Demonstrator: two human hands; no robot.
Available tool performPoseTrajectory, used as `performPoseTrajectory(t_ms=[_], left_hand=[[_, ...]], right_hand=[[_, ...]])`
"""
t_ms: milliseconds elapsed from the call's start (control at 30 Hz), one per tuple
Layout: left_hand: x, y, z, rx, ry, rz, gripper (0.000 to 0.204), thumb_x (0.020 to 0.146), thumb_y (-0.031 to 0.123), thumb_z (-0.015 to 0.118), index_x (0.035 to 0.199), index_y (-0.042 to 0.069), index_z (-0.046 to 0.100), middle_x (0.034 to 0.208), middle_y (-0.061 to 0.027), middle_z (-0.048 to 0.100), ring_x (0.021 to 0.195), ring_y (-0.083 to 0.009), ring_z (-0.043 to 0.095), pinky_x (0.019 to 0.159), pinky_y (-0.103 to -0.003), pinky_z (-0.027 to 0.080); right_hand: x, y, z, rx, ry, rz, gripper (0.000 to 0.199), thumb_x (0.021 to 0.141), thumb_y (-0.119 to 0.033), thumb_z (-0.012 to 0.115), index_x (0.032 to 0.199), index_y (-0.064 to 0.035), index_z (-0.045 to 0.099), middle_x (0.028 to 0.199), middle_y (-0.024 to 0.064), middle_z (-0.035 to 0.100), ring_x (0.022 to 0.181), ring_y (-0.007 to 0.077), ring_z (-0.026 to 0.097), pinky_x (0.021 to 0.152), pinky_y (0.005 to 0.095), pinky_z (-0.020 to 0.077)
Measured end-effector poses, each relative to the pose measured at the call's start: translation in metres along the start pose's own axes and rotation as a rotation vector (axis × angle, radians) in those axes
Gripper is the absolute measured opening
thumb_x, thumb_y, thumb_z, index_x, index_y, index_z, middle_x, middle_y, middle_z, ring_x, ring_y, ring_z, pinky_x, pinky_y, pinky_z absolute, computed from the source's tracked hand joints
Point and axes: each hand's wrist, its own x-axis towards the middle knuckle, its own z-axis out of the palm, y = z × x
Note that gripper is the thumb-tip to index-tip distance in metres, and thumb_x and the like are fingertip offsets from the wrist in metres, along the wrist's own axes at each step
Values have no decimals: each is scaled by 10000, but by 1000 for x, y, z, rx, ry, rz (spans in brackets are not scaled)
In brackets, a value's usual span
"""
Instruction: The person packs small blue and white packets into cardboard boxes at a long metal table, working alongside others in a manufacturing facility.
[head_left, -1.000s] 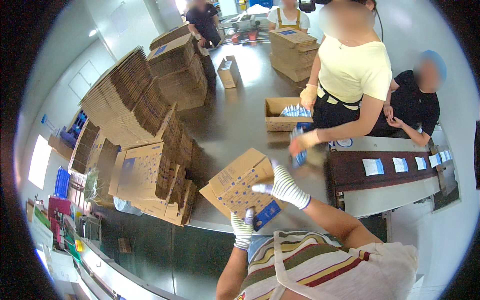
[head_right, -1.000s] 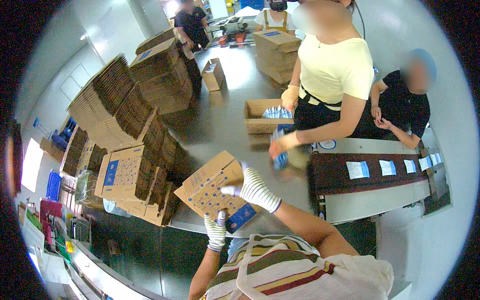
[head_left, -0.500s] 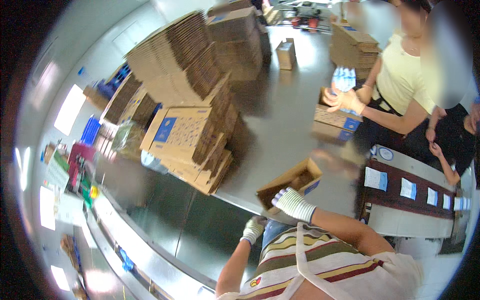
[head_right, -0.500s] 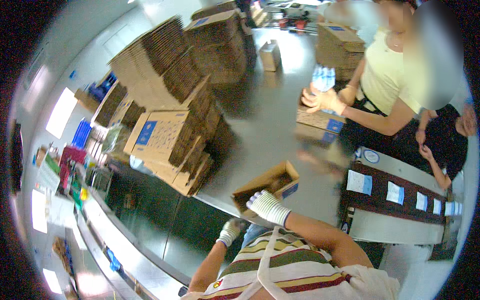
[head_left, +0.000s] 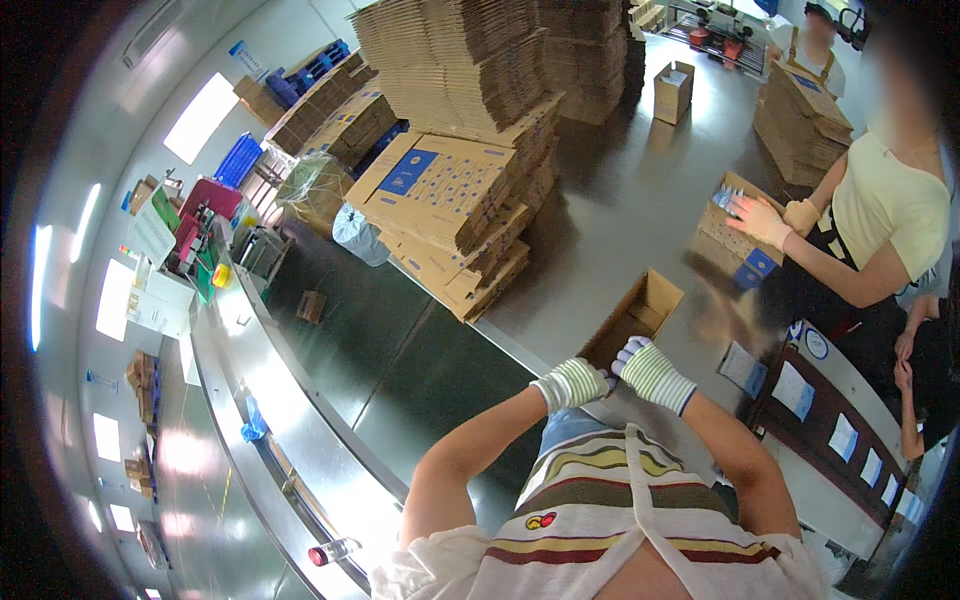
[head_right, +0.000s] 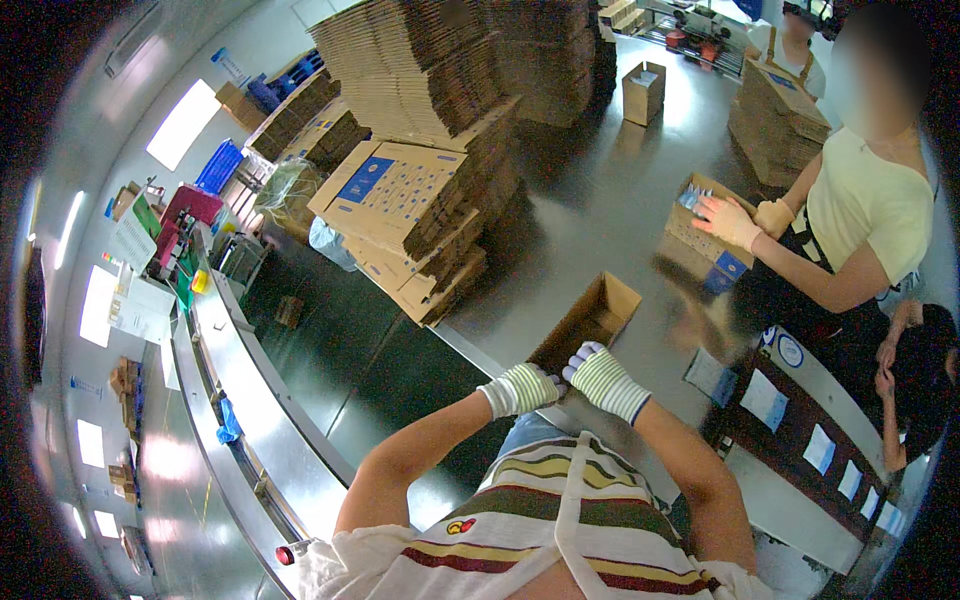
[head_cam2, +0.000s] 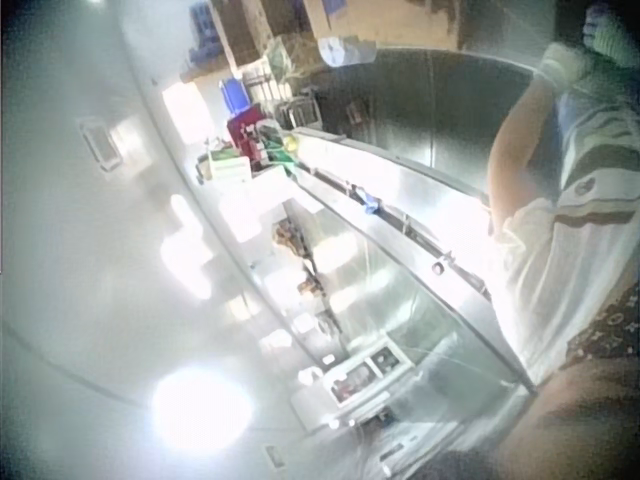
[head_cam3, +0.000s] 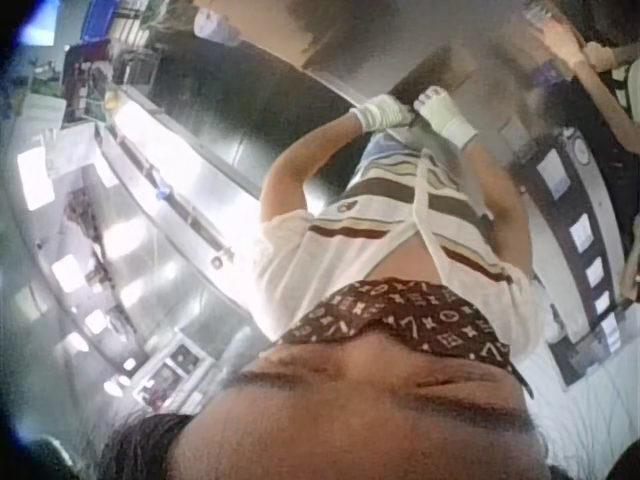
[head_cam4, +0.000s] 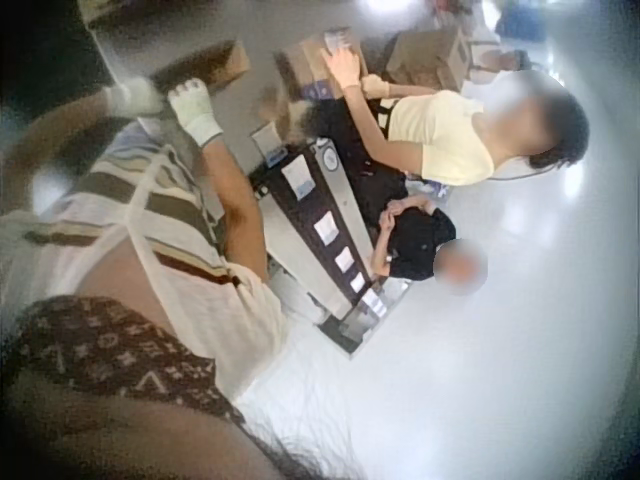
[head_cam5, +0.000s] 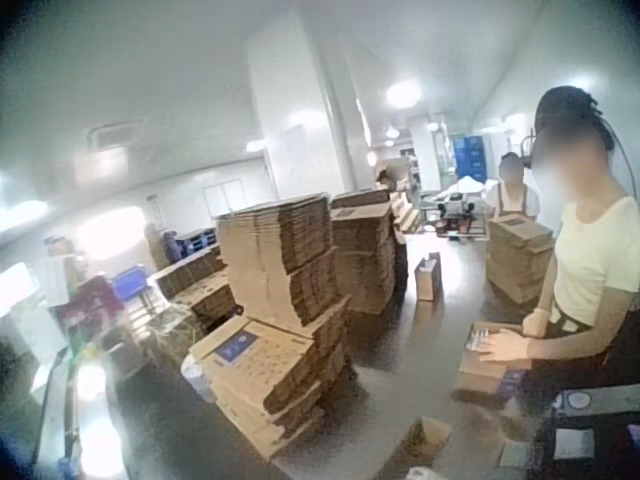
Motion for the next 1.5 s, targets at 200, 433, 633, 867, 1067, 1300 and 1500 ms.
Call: performPoseTrajectory(t_ms=[200, 433, 633, 867, 1067, 1300, 1500], left_hand=[[12, 25, -8, -118, -191, -205, 257, 867, 221, 445, 1029, 92, 597, 882, -137, 647, 782, -297, 645, 673, -410, 526], [16, 24, 10, -71, -248, -147, 236, 805, 171, 491, 996, 104, 613, 922, -156, 643, 790, -294, 641, 662, -414, 518], [23, 24, -9, 43, -200, -60, 235, 777, 221, 563, 985, 141, 637, 914, -114, 641, 803, -265, 638, 653, -399, 527], [23, 17, 21, 22, -176, -67, 351, 833, 196, 453, 1148, 78, 552, 1079, -203, 589, 904, -309, 617, 794, -406, 505], [32, 23, 15, 33, -208, -115, 367, 812, 206, 484, 1140, 55, 551, 1046, -230, 590, 885, -323, 618, 761, -415, 511], [25, 32, 11, 97, -246, -179, 158, 771, 203, 529, 744, 97, 642, 707, -134, 624, 591, -277, 614, 529, -413, 498], [34, 37, 1, 9, -174, -127, 143, 820, 206, 484, 866, 91, 555, 800, -117, 603, 696, -284, 626, 592, -423, 495]], right_hand=[[-14, -3, -24, 531, 176, 118, 367, 659, -137, 665, 1013, -116, 569, 1230, 119, 490, 1226, 293, 387, 1084, 484, 213], [8, -31, 30, 361, 389, 410, 370, 837, -351, 512, 1089, -93, 594, 1228, 112, 515, 1235, 293, 376, 1089, 497, 152], [3, -27, 24, 396, 367, 405, 349, 835, -346, 482, 1035, -102, 631, 1156, 92, 571, 1187, 261, 431, 1091, 491, 149], [3, -28, 11, 449, 379, 402, 329, 836, -343, 484, 989, -99, 643, 1092, 67, 586, 1143, 241, 460, 1090, 462, 177], [-2, -24, 15, 465, 374, 421, 281, 830, -307, 522, 976, -102, 648, 1076, 74, 579, 1103, 237, 483, 1092, 477, 173], [-34, -29, -15, 602, 740, 444, 306, 802, -291, 583, 997, -57, 565, 1105, 135, 535, 1066, 323, 477, 944, 448, 376], [-124, -21, 42, 599, 464, 874, 370, 850, -351, 545, 1070, -55, 568, 1110, 176, 558, 1048, 336, 514, 903, 442, 406]])
